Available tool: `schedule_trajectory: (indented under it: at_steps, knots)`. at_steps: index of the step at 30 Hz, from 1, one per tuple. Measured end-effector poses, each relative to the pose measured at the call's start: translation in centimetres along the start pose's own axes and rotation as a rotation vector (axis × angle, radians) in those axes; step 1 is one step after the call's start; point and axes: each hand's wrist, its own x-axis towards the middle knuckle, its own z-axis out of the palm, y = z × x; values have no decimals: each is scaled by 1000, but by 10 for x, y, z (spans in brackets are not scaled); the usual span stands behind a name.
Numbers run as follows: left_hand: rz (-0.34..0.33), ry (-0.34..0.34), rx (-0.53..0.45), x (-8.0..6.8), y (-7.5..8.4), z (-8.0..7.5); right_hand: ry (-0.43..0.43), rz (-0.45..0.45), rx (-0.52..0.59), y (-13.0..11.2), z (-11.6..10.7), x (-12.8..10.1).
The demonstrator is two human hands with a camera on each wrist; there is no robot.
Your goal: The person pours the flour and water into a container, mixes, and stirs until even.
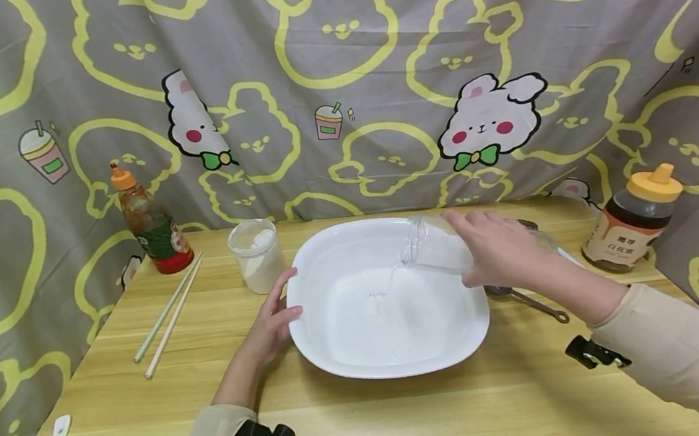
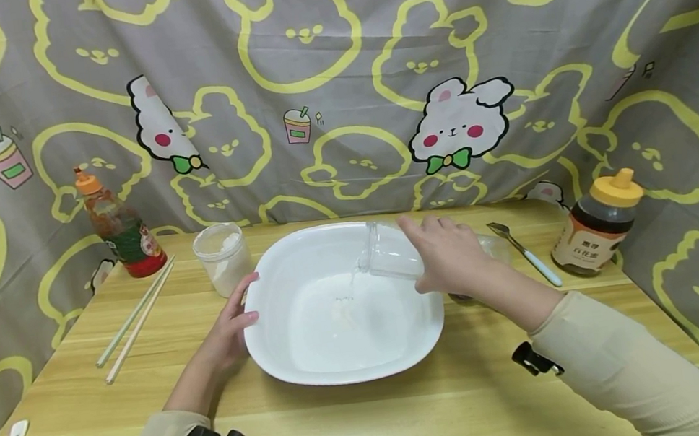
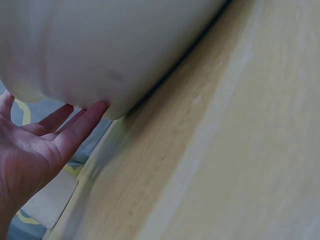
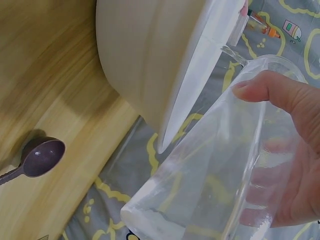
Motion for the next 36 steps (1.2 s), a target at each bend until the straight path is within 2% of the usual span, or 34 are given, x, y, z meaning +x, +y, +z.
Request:
schedule_trajectory:
  at_steps: [13, 22, 36]
  knots:
    - [10, -9, -13, 0, 1, 1, 21, -5, -4, -1, 1, 1]
    - [-2, 8, -9, 0, 0, 0, 0, -7, -7, -2, -2, 0]
    - [10, -8, -10, 0, 0, 0, -9, -1, -2, -1, -2, 0]
